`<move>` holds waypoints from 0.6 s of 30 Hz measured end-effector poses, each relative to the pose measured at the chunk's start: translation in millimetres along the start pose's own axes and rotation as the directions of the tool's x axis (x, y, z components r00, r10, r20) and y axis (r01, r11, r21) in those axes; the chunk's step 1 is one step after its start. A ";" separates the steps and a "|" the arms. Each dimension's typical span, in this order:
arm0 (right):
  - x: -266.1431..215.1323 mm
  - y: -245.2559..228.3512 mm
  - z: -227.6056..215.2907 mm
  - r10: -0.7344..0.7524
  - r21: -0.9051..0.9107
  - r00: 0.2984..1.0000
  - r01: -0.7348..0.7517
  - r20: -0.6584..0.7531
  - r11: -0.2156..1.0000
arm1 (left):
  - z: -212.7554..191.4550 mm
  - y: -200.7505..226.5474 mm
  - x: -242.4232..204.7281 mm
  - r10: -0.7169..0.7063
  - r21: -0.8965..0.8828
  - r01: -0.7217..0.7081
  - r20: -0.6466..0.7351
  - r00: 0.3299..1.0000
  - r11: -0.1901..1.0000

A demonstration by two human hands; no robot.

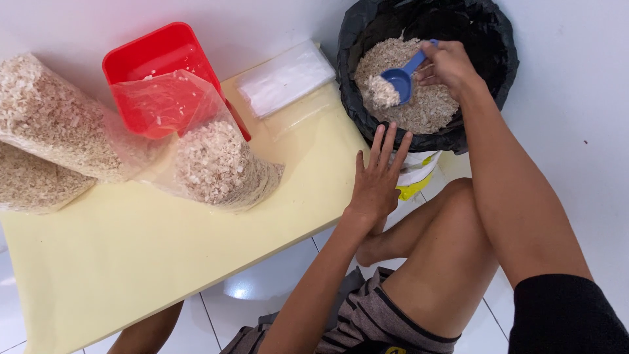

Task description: Filling plastic bags with wood shavings or pet bedding using a scoop and weighing them on a scale.

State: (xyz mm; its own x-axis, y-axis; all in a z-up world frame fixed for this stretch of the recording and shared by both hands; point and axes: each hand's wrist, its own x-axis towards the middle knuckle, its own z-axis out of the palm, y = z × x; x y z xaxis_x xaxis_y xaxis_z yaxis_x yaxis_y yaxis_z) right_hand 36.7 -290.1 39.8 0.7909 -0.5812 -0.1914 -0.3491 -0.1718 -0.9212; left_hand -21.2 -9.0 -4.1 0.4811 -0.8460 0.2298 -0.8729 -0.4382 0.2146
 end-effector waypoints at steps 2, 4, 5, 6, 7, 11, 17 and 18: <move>3.1 8.0 -6.6 0.030 0.087 0.999 -0.027 -0.027 0.996 | -1.4 -0.1 0.3 0.001 0.016 0.000 -0.006 1.000 1.000; 1.9 10.8 -10.4 0.159 0.221 0.983 -0.134 -0.096 0.966 | -2.4 -0.5 0.3 -0.009 -0.091 0.012 0.028 1.000 0.996; 2.1 13.0 -12.1 0.159 0.221 0.983 -0.134 -0.096 0.966 | -1.6 -0.7 0.1 -0.010 -0.092 0.012 0.028 1.000 0.996; 2.5 15.0 -13.8 0.184 0.252 0.977 -0.153 -0.107 0.956 | -0.9 -1.0 0.0 -0.004 -0.072 0.006 0.022 1.000 0.997; 2.9 16.9 -15.6 0.211 0.283 0.970 -0.170 -0.118 0.944 | -0.4 -1.3 0.1 0.001 -0.053 0.000 0.015 1.000 0.999; 1.1 15.0 -14.2 0.234 0.242 0.955 -0.188 -0.179 0.952 | 0.5 -1.2 0.4 -0.003 -0.056 0.005 0.027 1.000 0.998; 13.7 29.2 -17.8 0.223 0.251 0.962 -0.180 -0.155 0.951 | -2.5 -0.7 -0.4 -0.005 -0.027 0.006 0.009 1.000 1.000; 12.5 27.4 -17.3 0.217 0.260 0.965 -0.174 -0.147 0.950 | -3.4 -0.5 -0.4 -0.003 -0.018 0.003 0.005 1.000 1.000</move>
State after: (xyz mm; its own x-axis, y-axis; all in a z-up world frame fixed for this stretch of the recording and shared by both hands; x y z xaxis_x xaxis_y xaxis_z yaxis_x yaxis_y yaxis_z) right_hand 28.4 -315.9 18.0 0.6138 -0.7147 -0.3352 -0.3385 0.1453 -0.9297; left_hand -20.6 -7.4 -1.1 0.4831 -0.8463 0.2245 -0.8700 -0.4350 0.2322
